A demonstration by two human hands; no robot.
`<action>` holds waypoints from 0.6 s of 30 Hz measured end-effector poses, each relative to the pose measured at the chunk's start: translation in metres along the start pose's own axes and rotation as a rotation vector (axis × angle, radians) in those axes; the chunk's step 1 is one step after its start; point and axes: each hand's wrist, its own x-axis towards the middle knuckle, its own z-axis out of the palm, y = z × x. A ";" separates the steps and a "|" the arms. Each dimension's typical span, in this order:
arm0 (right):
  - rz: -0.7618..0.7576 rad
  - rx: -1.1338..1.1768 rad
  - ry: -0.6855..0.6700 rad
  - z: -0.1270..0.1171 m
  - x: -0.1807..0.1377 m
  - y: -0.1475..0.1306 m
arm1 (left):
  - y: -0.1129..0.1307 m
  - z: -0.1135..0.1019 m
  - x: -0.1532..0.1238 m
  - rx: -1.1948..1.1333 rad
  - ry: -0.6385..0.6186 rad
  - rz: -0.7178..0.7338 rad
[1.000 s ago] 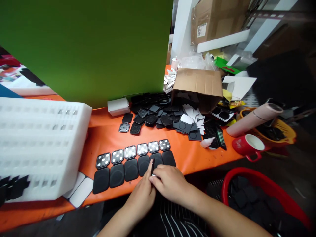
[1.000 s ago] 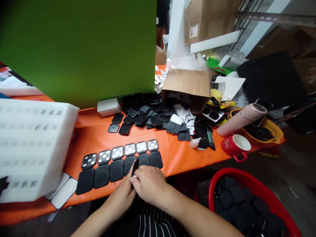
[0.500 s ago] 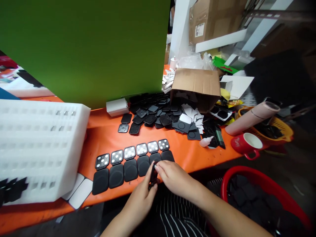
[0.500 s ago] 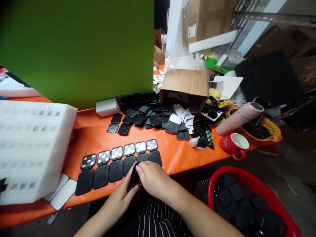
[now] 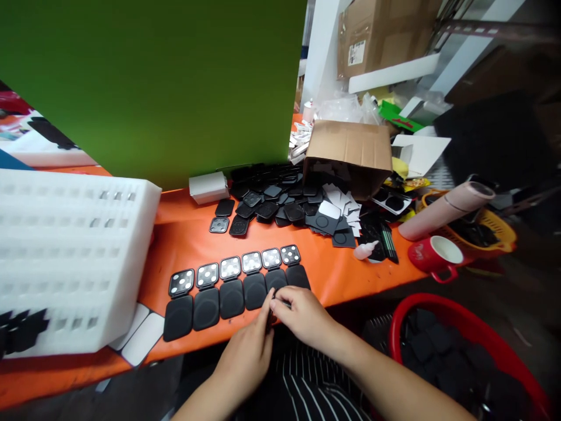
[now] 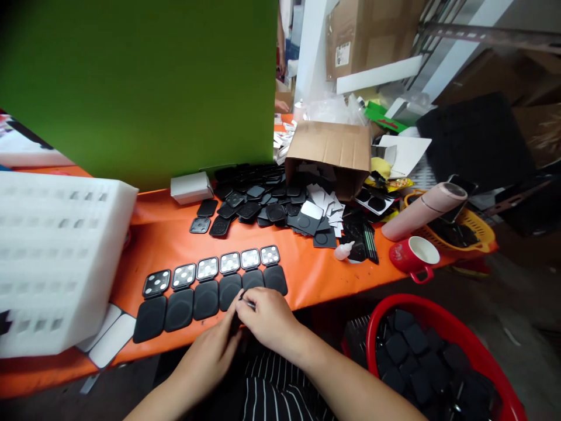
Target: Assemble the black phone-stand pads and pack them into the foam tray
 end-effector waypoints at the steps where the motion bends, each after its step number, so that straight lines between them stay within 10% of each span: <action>1: 0.019 0.123 -0.032 0.001 0.001 0.002 | -0.001 0.000 0.002 -0.146 0.029 -0.011; 8: 0.180 0.556 -0.123 -0.004 0.003 0.005 | 0.005 -0.009 0.012 -0.871 0.060 -0.172; 18: 0.360 0.614 -0.303 0.001 -0.004 0.007 | -0.003 -0.018 -0.006 -0.033 0.147 0.189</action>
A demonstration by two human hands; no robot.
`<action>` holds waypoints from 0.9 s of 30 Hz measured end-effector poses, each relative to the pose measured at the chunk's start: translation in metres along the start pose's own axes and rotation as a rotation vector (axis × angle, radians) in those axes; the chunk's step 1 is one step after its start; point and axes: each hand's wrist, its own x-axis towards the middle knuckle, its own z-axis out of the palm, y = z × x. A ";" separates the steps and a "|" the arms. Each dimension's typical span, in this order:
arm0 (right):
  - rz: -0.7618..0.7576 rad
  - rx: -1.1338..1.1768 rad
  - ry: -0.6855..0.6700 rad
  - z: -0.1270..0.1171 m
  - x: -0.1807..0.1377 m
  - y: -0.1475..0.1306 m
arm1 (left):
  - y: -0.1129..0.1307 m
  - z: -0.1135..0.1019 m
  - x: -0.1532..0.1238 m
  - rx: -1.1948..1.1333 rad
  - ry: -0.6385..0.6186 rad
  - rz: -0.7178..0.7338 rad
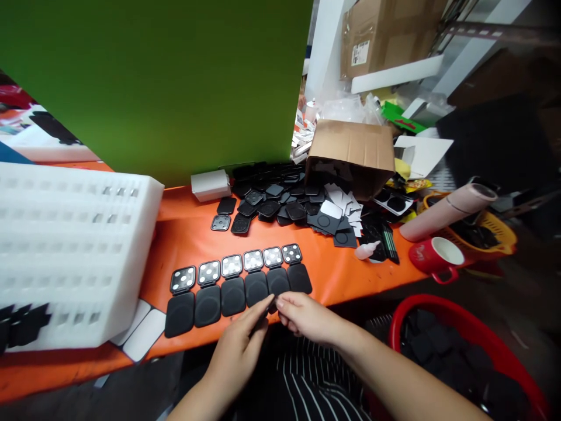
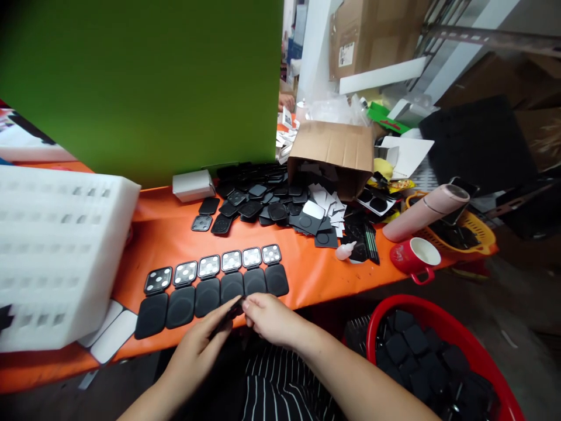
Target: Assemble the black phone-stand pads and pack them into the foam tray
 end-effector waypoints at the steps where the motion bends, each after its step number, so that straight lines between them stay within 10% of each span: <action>1: 0.053 0.100 -0.038 0.000 -0.001 0.000 | 0.000 -0.002 -0.001 0.072 -0.014 0.041; 10: 0.157 0.606 -0.115 0.005 0.004 0.006 | 0.006 -0.005 -0.001 0.233 0.043 0.193; 20: 0.055 0.468 -0.155 0.009 -0.006 0.005 | 0.014 0.001 0.019 -0.335 0.315 -0.306; 27: 0.139 0.477 -0.127 0.010 -0.009 0.004 | 0.017 0.004 0.003 -0.072 0.221 -0.007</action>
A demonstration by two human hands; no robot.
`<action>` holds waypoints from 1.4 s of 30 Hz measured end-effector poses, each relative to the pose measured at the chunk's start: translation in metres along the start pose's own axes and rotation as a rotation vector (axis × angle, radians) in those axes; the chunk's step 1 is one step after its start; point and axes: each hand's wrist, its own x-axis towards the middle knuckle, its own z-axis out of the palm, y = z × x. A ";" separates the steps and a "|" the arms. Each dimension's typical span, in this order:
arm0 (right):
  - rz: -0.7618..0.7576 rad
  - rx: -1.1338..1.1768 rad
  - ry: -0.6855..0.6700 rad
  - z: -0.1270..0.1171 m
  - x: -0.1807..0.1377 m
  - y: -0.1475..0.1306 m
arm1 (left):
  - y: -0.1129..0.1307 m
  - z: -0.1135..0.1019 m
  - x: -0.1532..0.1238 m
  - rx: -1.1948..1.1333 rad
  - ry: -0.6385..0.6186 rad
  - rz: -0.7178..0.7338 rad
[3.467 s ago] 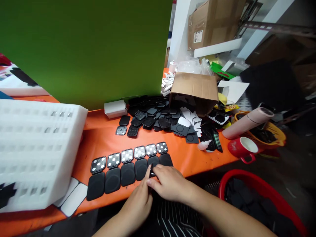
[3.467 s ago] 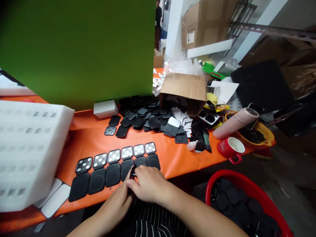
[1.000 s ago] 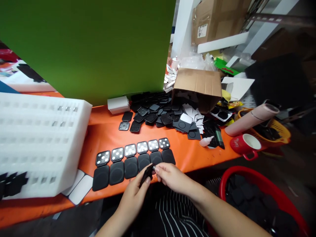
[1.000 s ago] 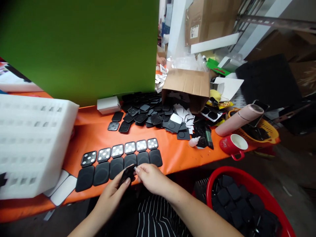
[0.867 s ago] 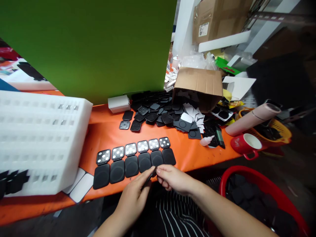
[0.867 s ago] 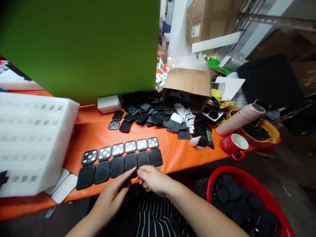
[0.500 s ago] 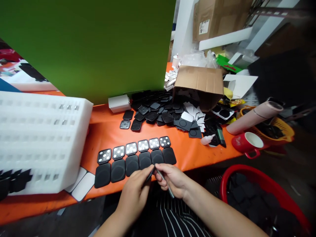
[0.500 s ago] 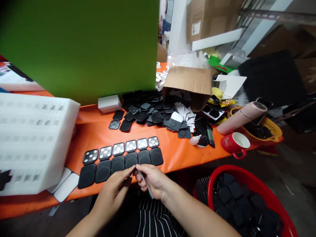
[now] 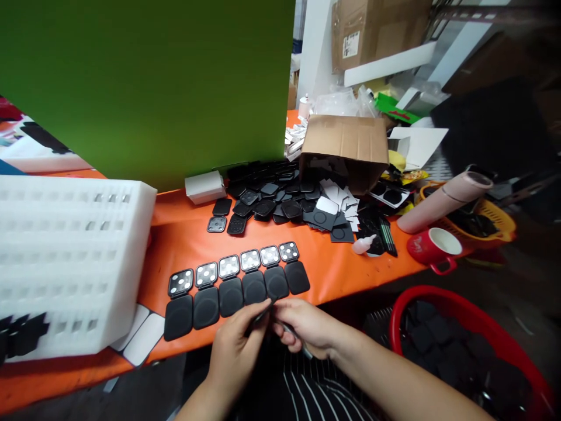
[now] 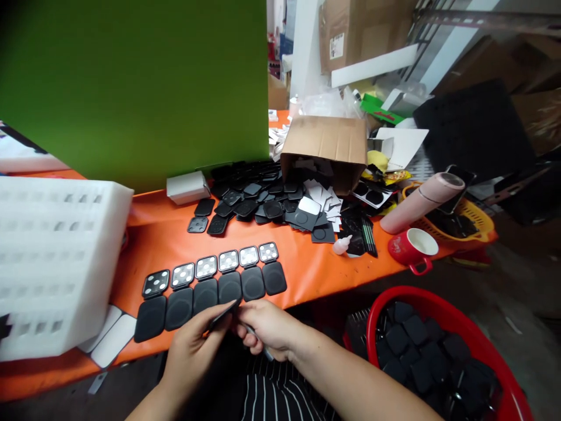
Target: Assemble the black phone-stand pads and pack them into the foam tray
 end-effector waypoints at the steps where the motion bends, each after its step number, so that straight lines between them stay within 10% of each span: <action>1: 0.019 0.053 -0.023 -0.002 -0.001 0.000 | -0.001 0.000 -0.002 0.021 -0.018 0.049; 7: 0.210 0.422 -0.112 -0.014 -0.008 0.009 | -0.006 0.002 -0.004 0.031 -0.156 0.206; 13: 0.065 0.486 0.060 -0.019 -0.026 0.013 | 0.007 0.019 0.004 -0.130 -0.253 0.259; 19: -0.440 -0.387 0.483 -0.052 -0.040 0.010 | 0.014 0.061 0.041 -0.477 -0.113 -0.226; 24: -0.497 -0.889 0.625 -0.093 -0.043 -0.004 | 0.000 0.092 0.076 -0.659 -0.257 -0.300; 33: -0.306 -1.295 0.702 -0.156 0.007 -0.064 | -0.025 0.102 0.081 0.597 -0.459 0.420; 42: -0.532 -1.206 0.870 -0.145 0.008 -0.058 | -0.034 0.108 0.077 0.742 -0.451 0.468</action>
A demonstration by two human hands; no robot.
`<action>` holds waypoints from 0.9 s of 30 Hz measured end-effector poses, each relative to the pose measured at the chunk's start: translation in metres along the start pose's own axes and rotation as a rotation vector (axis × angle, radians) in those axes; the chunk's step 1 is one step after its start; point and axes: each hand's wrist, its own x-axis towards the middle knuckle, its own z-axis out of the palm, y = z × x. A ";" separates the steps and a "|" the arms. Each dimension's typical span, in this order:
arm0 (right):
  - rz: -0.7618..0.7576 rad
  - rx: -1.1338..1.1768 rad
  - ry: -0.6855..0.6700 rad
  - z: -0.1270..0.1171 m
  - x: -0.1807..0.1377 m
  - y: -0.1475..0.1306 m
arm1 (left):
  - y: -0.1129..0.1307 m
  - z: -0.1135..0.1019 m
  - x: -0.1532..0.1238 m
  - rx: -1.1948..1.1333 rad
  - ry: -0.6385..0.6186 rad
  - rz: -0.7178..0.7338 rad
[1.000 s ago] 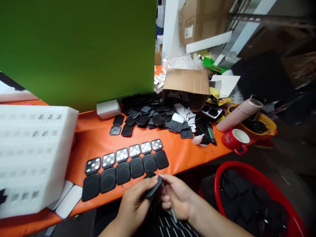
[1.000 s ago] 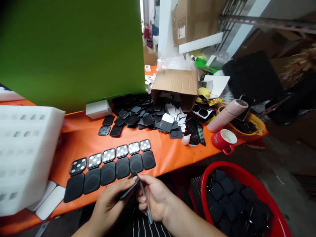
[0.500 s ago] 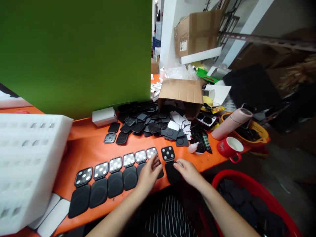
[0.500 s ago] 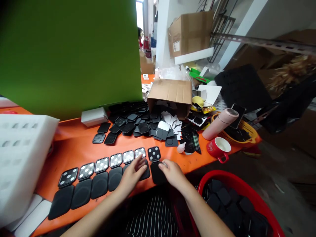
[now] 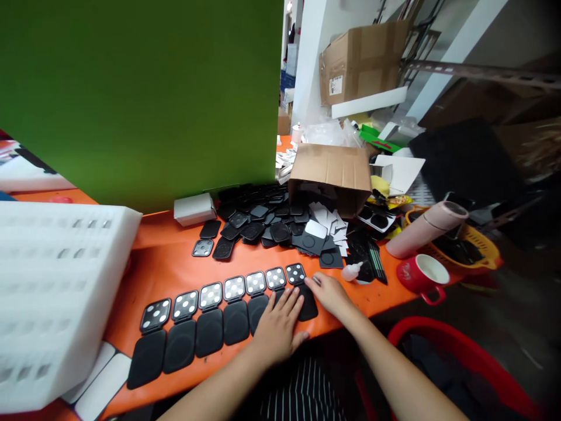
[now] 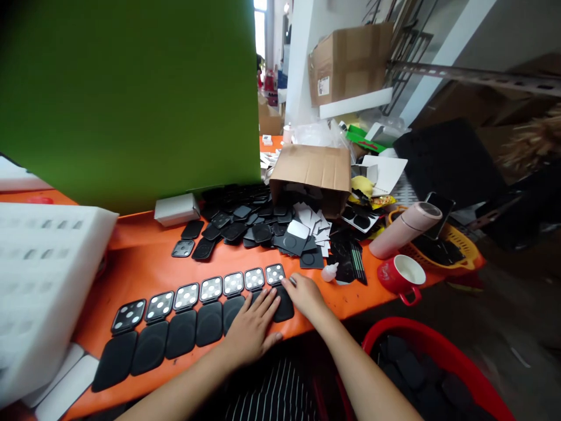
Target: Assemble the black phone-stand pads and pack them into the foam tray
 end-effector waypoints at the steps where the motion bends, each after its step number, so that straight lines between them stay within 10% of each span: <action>1: 0.012 0.133 0.065 0.000 -0.003 0.001 | 0.000 -0.003 -0.001 -0.005 0.004 0.007; 7: 0.128 0.712 0.330 0.014 -0.023 0.016 | -0.048 -0.046 -0.004 -0.127 0.215 -0.209; 16: 0.144 0.610 0.258 0.027 -0.023 0.021 | -0.207 -0.111 -0.013 -0.133 0.535 -1.015; 27: 0.105 0.587 0.289 0.031 -0.023 0.017 | -0.214 -0.125 -0.026 -0.616 0.805 -1.099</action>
